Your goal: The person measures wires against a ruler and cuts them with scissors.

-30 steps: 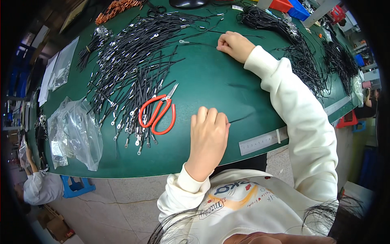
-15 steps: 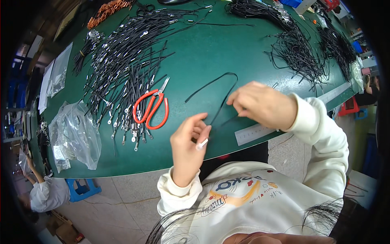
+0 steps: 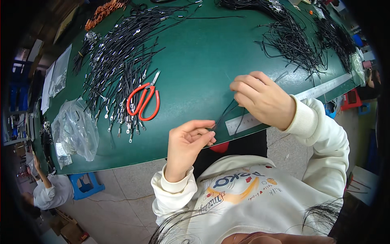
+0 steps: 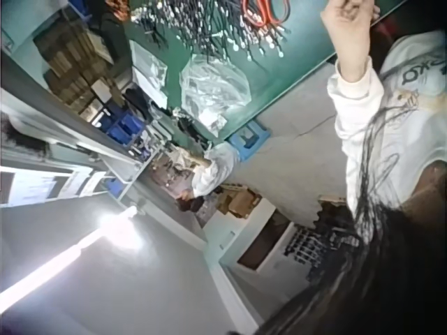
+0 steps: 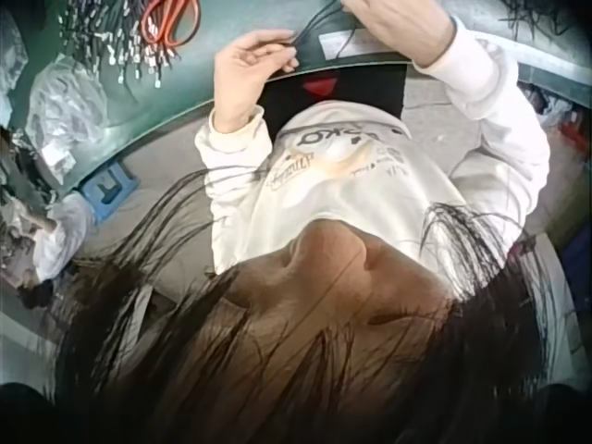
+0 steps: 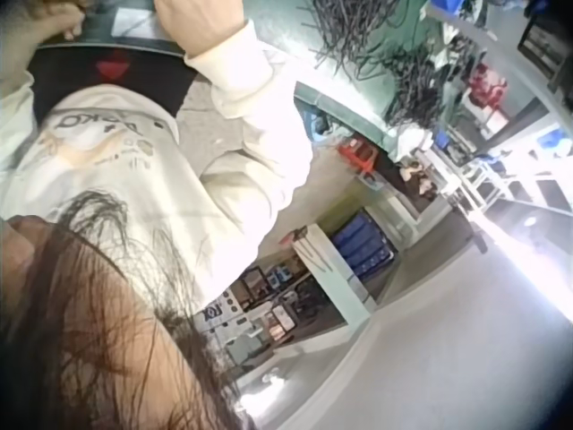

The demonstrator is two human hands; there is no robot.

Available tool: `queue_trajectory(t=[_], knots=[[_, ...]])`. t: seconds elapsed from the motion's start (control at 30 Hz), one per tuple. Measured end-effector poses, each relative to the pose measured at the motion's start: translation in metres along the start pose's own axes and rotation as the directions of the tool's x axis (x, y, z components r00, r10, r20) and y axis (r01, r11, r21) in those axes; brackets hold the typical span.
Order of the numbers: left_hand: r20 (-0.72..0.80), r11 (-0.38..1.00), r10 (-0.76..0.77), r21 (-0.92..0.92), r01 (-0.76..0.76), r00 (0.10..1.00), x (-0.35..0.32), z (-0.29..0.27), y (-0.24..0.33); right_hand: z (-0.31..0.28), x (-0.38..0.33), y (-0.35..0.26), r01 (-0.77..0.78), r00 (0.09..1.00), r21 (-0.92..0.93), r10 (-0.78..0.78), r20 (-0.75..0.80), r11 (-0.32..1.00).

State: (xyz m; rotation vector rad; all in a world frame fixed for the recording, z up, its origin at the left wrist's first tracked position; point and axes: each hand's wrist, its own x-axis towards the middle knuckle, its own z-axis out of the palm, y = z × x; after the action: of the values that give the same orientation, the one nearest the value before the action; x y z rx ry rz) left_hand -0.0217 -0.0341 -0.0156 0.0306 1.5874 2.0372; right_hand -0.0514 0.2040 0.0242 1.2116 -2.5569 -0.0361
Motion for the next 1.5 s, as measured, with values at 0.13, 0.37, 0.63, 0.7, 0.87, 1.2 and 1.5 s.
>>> queue_trajectory(t=[0.13, 0.37, 0.63, 0.7, 0.87, 1.2, 1.5], knots=[[-0.108, 0.998, 0.046, 0.051, -0.041, 0.993, -0.007, 0.023, 0.008, -0.010, -0.001, -0.009, -0.082, 0.996, 0.402, 0.085, 0.010, 0.912], [-0.017, 0.919, 0.271, 0.302, -0.254, 0.962, -0.015, 0.033, 0.005, -0.032, -0.017, -0.011, -0.471, 0.881, 0.758, 0.204, 0.426, 0.451], [0.121, 0.857, 0.060, 0.502, -0.113, 0.991, -0.010, 0.040, 0.001, -0.029, -0.038, -0.023, -0.652, 0.758, 0.713, 0.188, 0.625, 0.257], [0.197, 0.861, 0.112, 0.471, -0.195, 0.974, -0.010, 0.036, -0.002, -0.035, -0.043, -0.023, -0.657, 0.754, 0.715, 0.182, 0.631, 0.240], [0.347, 0.994, -0.094, 0.084, 0.069, 0.933, -0.023, 0.033, -0.004, -0.035, -0.071, -0.029, -0.816, 0.575, 0.530, -0.240, 0.782, -0.230], [0.164, 0.787, 0.297, 0.515, -0.339, 0.941, -0.014, 0.053, -0.021, -0.017, -0.050, -0.040, -0.571, 0.813, 0.776, 0.316, 0.489, 0.268], [0.173, 0.291, 0.633, 0.850, -0.439, 0.755, -0.001, 0.042, -0.032, 0.007, -0.036, -0.034, -0.511, 0.847, 0.714, 0.422, 0.323, 0.479]])
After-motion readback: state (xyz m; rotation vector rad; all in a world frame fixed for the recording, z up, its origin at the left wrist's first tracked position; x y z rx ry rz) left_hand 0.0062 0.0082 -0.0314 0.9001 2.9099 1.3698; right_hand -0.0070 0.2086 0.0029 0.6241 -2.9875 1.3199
